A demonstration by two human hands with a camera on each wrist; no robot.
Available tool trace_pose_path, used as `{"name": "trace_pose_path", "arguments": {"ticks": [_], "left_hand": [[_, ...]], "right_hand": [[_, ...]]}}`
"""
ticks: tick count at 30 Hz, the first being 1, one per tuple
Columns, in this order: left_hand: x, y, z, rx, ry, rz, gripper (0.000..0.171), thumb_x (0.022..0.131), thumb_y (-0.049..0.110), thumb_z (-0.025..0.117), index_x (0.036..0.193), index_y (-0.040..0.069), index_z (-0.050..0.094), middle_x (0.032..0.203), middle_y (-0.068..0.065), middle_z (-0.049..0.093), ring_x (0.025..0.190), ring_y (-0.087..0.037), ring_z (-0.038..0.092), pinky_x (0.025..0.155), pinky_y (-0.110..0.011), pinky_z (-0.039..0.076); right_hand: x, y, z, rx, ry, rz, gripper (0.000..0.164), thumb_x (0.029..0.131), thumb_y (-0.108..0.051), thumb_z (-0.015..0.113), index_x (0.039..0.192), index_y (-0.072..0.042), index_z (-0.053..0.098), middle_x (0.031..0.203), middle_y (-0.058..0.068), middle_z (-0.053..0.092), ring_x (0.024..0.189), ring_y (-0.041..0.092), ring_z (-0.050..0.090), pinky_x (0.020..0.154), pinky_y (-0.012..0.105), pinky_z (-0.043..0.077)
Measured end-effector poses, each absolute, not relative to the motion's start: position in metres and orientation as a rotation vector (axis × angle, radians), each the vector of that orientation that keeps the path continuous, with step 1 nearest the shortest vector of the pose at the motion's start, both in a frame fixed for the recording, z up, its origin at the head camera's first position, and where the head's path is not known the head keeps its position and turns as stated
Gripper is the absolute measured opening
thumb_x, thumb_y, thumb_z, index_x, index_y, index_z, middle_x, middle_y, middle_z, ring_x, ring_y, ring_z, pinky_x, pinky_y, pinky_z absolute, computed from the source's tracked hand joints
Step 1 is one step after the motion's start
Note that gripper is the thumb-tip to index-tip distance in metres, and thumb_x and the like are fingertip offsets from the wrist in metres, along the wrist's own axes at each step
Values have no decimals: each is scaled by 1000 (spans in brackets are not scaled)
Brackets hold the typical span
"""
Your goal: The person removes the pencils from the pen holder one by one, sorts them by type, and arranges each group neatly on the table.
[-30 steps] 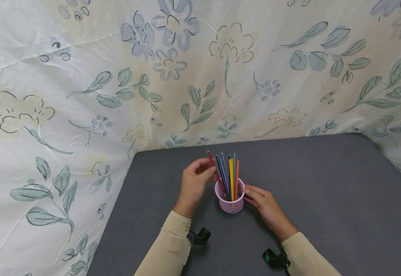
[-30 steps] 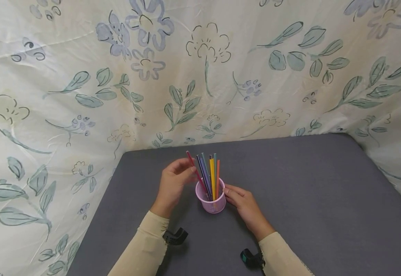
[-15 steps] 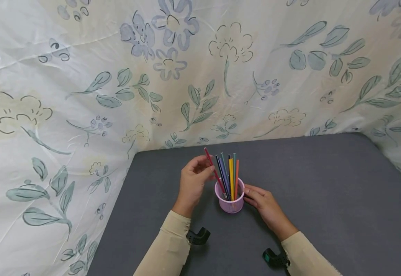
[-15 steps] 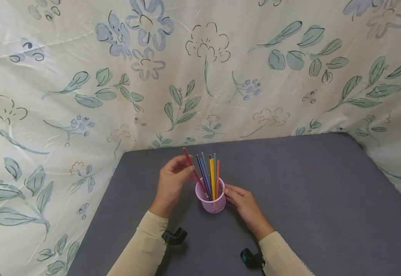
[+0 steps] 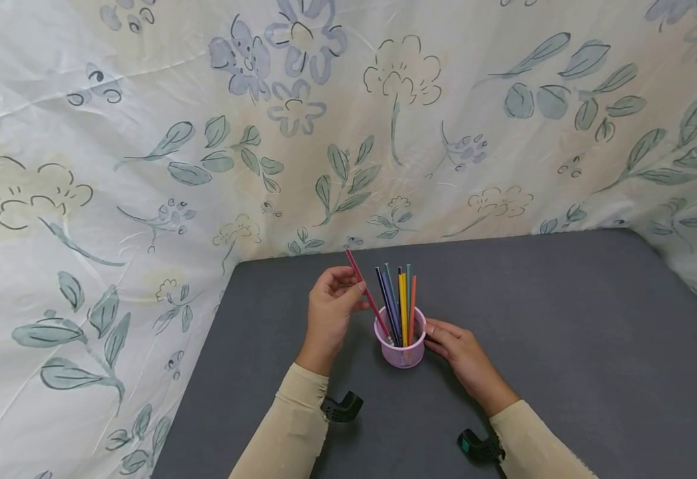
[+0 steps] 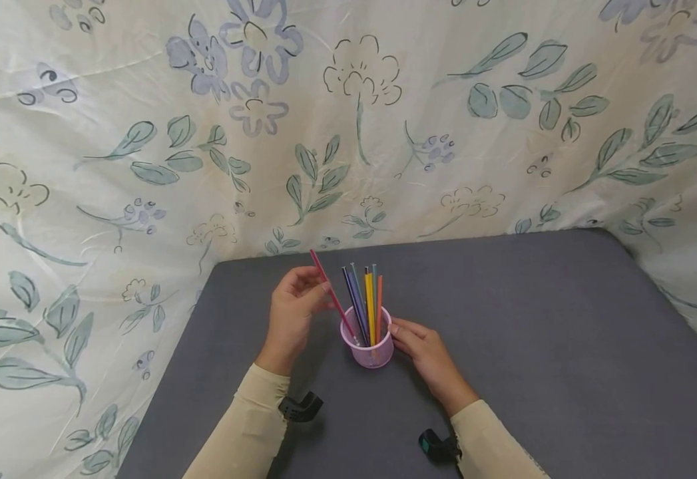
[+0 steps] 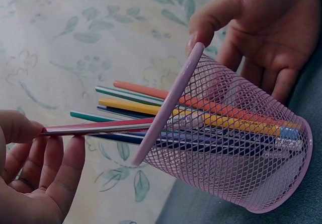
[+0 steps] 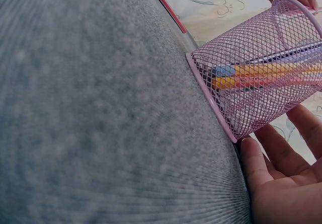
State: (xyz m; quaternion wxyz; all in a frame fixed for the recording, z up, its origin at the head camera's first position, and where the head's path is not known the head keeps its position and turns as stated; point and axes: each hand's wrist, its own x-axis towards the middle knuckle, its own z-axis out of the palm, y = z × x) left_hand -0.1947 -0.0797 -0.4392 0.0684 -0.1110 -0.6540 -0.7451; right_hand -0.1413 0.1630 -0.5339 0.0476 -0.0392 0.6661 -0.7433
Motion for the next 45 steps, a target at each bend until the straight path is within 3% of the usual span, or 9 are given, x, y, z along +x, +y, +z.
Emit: {"name": "trace_pose_path", "arguments": {"ticks": [12, 45], "left_hand": [[-195, -84, -435, -317, -1919, -2269, 27, 101, -3, 75, 125, 0, 65, 112, -19, 65, 92, -27, 69, 74, -37, 65], [-199, -98, -433, -296, -1778, -2342, 20, 101, -3, 72, 120, -2, 65, 106, -17, 65, 86, -23, 71, 66, -36, 64]], "right_hand": [[-142, 163, -533, -118, 2016, -2290, 46, 114, -22, 59, 145, 13, 61, 150, 27, 59, 129, 9, 62, 109, 37, 50], [-143, 163, -534, -105, 2039, -2264, 48, 113, -24, 60, 145, 12, 61, 150, 25, 60, 134, 14, 60, 107, 35, 51]]}}
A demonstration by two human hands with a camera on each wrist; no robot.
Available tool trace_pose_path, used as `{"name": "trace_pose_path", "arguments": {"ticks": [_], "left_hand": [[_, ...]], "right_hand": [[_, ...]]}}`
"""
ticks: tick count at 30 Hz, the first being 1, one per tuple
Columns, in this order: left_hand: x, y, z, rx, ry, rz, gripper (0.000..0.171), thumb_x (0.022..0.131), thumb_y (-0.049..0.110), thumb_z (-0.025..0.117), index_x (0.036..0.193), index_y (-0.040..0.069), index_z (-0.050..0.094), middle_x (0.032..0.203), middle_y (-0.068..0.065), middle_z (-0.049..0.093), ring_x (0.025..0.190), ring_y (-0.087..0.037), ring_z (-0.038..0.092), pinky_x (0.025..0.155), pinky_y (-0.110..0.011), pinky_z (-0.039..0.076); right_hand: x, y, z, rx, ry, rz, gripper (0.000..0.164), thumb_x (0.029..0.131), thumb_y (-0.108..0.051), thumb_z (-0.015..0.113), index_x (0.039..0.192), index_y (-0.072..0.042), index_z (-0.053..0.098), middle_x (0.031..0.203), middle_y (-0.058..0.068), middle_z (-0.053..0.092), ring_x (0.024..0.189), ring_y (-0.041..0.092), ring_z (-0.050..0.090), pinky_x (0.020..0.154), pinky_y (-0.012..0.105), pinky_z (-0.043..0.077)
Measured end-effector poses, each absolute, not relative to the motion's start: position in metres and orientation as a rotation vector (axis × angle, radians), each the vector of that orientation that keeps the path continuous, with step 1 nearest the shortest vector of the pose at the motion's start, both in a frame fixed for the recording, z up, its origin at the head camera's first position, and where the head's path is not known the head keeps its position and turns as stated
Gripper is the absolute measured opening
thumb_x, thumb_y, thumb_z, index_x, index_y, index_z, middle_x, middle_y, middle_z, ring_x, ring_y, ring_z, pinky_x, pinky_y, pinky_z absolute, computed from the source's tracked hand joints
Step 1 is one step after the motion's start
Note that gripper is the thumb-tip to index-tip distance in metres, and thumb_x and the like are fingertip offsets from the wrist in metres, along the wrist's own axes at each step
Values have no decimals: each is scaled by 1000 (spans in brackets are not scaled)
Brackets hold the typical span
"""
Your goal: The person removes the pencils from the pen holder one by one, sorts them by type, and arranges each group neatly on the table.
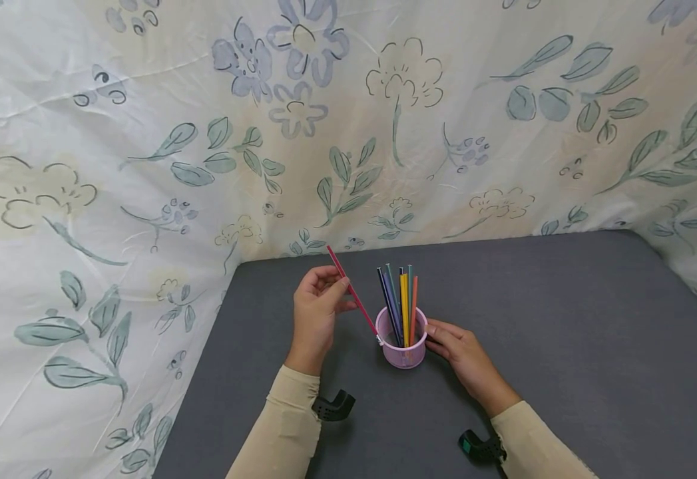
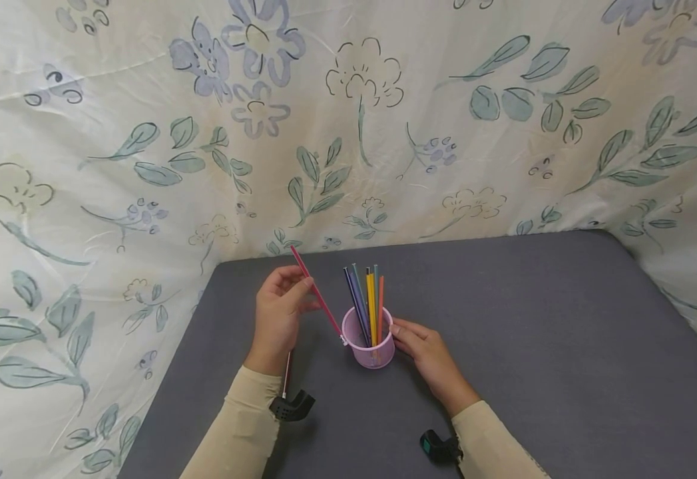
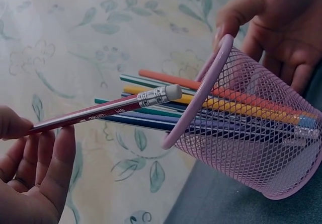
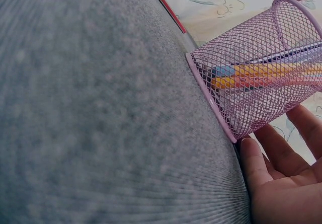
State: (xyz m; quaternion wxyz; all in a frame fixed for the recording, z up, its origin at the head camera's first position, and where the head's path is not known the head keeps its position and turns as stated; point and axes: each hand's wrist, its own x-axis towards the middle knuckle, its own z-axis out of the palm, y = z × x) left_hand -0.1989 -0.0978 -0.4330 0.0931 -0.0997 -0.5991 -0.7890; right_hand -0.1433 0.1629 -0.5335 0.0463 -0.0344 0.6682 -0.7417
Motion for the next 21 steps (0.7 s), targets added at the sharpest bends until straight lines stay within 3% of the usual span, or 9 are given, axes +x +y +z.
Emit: {"name": "trace_pose_path", "arguments": {"ticks": [12, 21], "left_hand": [[-190, -101, -441, -245, -1828, -2334, 20, 101, -4, 72, 119, -6, 65, 104, -17, 65, 85, -21, 69, 64, -35, 64], [-184, -103, -450, -225, -1859, -2339, 20, 101, -3, 72, 119, -7, 65, 104, -17, 66, 83, -20, 69, 62, -34, 63]], "right_hand": [[-141, 165, -535, -112, 2036, -2262, 49, 113, -25, 61, 146, 11, 61, 151, 24, 60, 134, 13, 60, 107, 34, 51], [-138, 166, -536, -111, 2040, -2255, 49, 113, -25, 61, 146, 12, 61, 151, 25, 59, 137, 20, 59, 108, 36, 51]]}}
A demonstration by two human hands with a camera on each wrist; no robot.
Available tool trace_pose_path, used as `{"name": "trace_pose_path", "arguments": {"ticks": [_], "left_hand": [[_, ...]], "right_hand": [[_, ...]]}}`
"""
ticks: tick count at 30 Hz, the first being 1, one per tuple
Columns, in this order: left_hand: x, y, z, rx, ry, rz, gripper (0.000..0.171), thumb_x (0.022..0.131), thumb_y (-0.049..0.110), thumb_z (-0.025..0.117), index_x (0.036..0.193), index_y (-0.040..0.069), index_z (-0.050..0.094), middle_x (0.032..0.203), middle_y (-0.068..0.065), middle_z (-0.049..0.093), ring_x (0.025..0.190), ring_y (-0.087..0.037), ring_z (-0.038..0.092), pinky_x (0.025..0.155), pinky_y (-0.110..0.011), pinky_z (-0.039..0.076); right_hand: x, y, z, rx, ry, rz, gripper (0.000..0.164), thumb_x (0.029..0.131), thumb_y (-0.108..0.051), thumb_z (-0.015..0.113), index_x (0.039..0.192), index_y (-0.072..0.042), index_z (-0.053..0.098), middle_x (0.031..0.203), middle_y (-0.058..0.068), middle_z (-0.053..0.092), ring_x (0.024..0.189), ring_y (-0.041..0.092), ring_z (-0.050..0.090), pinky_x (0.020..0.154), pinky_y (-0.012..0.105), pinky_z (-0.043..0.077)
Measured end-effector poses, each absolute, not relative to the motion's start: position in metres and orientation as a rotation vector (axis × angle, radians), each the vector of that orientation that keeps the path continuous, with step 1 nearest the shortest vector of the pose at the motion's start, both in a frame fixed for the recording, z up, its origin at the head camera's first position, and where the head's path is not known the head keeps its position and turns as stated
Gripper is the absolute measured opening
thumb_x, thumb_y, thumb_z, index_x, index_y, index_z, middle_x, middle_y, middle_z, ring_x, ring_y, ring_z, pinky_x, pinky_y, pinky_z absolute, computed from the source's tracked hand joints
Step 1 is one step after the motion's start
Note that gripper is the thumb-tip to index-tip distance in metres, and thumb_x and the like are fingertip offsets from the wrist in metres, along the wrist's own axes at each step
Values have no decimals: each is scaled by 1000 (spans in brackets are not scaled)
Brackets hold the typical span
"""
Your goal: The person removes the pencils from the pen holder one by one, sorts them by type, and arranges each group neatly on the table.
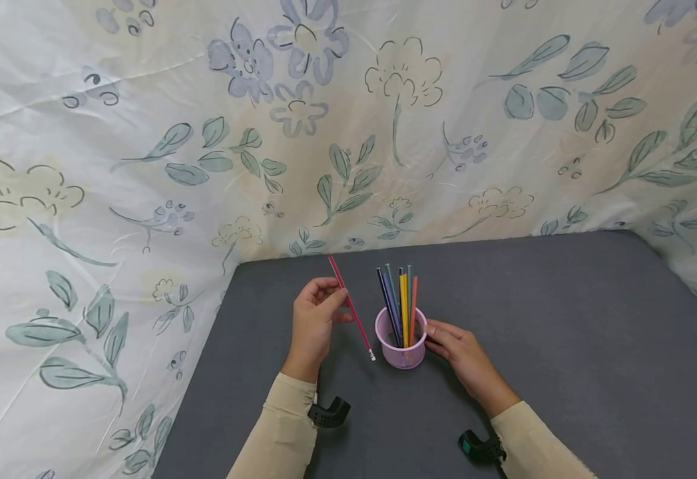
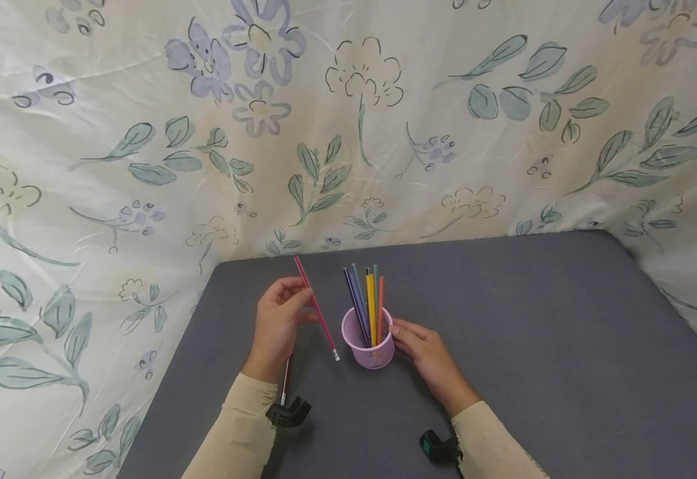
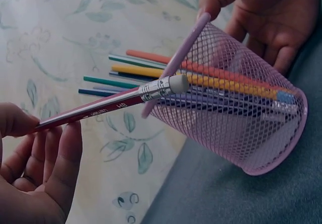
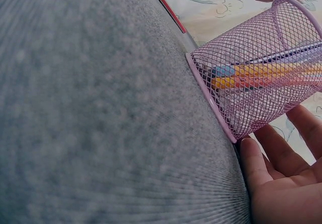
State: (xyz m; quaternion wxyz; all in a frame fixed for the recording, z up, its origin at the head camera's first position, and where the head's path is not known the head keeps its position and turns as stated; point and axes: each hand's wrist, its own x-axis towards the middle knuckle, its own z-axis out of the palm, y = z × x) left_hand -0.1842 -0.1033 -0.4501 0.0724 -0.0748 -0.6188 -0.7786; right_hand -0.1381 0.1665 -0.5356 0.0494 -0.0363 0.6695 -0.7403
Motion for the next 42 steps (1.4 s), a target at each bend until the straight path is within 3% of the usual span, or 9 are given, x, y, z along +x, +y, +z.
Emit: {"name": "trace_pose_path", "arguments": {"ticks": [30, 42], "left_hand": [[-189, -150, -487, 27, -2082, -2259, 26, 100, -3, 73, 122, -13, 66, 99, -14, 69, 82, -21, 68, 59, -33, 62], [-191, -171, -497, 111, -2091, -2213, 29, 100, -2, 74, 124, -15, 66, 101, -19, 71, 82, -25, 71, 58, -34, 62]], "right_hand": [[-142, 167, -538, -95, 2033, -2264, 48, 113, -25, 61, 145, 11, 62, 149, 24, 61, 135, 18, 60, 107, 34, 52], [-142, 165, -539, -96, 2037, -2266, 48, 113, -25, 62, 145, 11, 63, 150, 23, 61, 139, 24, 57, 108, 35, 51]]}}
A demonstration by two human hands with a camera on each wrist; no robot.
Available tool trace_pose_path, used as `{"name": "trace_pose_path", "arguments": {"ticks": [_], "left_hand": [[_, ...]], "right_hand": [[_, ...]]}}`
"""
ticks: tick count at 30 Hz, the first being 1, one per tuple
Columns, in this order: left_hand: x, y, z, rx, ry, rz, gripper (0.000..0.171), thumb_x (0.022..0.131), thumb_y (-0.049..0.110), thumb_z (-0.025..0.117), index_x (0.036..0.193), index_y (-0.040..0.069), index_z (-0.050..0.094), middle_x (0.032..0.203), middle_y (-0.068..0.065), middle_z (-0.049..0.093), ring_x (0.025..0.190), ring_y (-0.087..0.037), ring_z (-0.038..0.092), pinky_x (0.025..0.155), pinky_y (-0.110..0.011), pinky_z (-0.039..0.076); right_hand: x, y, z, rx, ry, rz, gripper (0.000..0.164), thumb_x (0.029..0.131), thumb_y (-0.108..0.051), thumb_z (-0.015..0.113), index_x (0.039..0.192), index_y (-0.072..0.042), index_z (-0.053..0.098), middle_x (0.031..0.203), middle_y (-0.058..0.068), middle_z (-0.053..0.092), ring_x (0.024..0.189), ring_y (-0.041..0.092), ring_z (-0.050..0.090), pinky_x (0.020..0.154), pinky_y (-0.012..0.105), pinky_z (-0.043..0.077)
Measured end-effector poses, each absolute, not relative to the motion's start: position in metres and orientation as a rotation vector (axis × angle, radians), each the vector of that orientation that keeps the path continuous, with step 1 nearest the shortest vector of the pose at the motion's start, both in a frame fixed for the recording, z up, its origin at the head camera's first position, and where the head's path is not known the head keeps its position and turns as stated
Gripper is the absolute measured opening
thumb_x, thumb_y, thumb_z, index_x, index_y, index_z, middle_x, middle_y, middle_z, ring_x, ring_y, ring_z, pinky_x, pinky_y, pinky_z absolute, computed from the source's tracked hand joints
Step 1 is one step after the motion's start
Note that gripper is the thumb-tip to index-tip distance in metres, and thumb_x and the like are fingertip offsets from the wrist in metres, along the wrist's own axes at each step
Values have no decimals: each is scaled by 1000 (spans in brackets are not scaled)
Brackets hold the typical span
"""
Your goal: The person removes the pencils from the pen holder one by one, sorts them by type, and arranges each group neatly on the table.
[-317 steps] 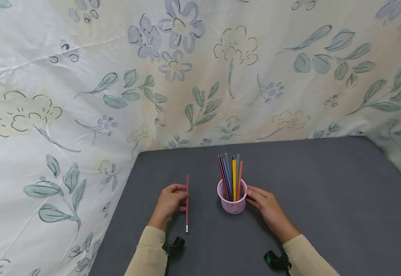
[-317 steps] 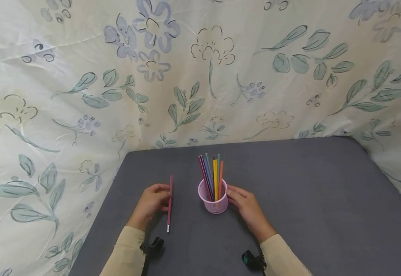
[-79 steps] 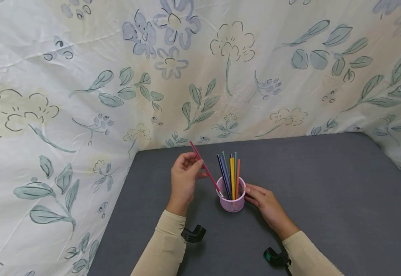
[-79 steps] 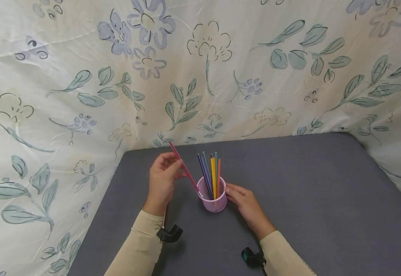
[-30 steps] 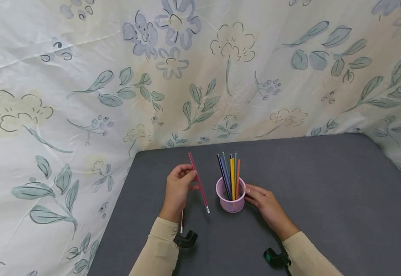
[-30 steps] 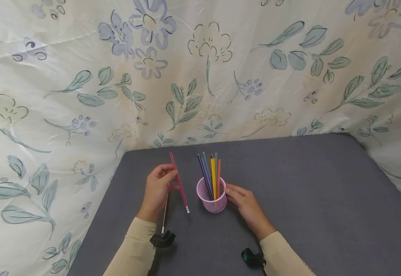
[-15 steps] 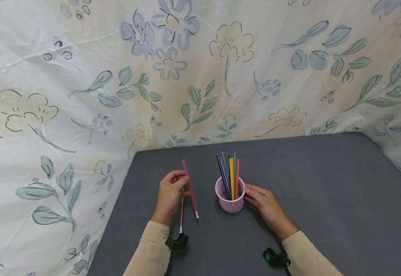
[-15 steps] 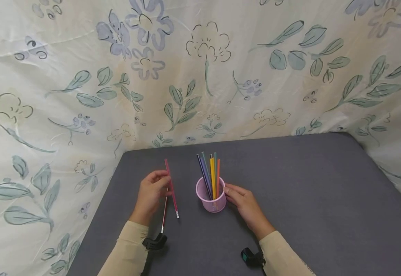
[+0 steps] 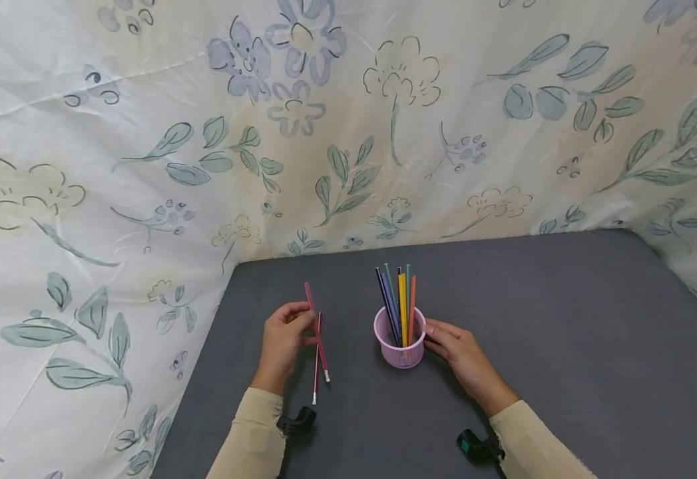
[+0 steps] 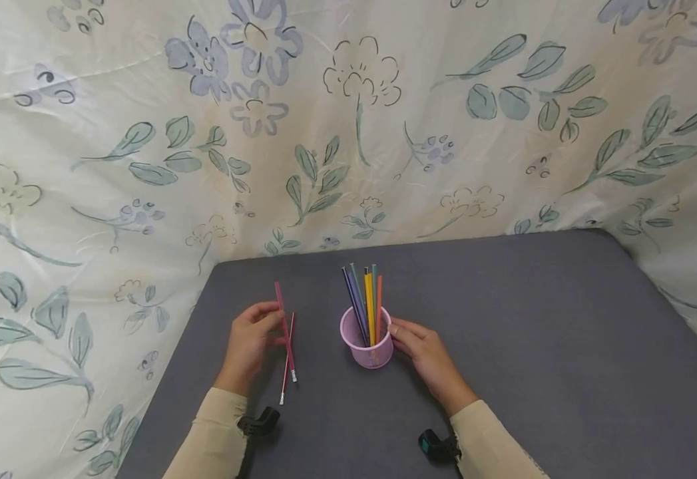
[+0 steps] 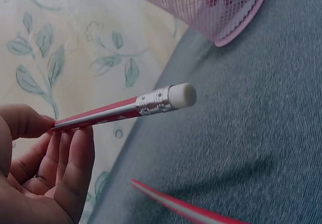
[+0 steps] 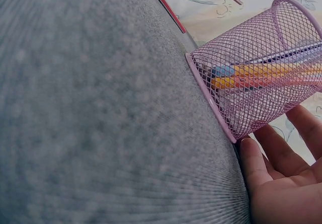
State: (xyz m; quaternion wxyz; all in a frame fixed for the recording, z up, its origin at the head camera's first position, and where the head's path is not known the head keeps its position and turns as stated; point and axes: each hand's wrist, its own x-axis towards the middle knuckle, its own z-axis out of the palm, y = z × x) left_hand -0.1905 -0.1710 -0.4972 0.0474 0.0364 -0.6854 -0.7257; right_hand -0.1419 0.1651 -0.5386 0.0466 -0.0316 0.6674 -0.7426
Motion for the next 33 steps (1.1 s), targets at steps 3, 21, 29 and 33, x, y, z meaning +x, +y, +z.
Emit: {"name": "trace_pose_path", "arguments": {"ticks": [3, 21, 29, 33], "left_hand": [[-191, -175, -498, 126, -2097, -2205, 30, 99, -3, 74, 125, -15, 66, 99, -15, 71, 82, -24, 71, 58, -34, 62], [-188, -195, -511, 252, -2399, -1996, 25, 99, 3, 76, 120, -9, 73, 98, -16, 71, 81, -22, 69, 58, -41, 63], [-187, -196, -513, 282, -2508, -1931, 20, 98, 0, 74, 116, -8, 74, 91, -15, 71, 74, -22, 69, 56, -36, 61], [-185, -197, -512, 274, -2561, -1917, 19, 98, -1, 74, 115, -9, 73, 91, -14, 72, 73, -23, 70, 55, -37, 61]], "right_hand": [[-142, 165, -538, -98, 2035, -2269, 48, 113, -25, 62, 144, 11, 63, 150, 23, 61, 139, 24, 57, 108, 36, 51], [-143, 166, -540, -102, 2058, -2244, 50, 113, -26, 61, 146, 11, 61, 150, 24, 60, 133, 14, 60, 108, 37, 51], [-143, 166, -537, -105, 2060, -2236, 49, 114, -26, 61, 146, 11, 61, 151, 24, 60, 137, 20, 59, 108, 37, 50], [-143, 166, -536, -100, 2059, -2231, 50, 114, -27, 60, 146, 11, 62, 151, 23, 60, 137, 21, 58, 109, 37, 50]]}}
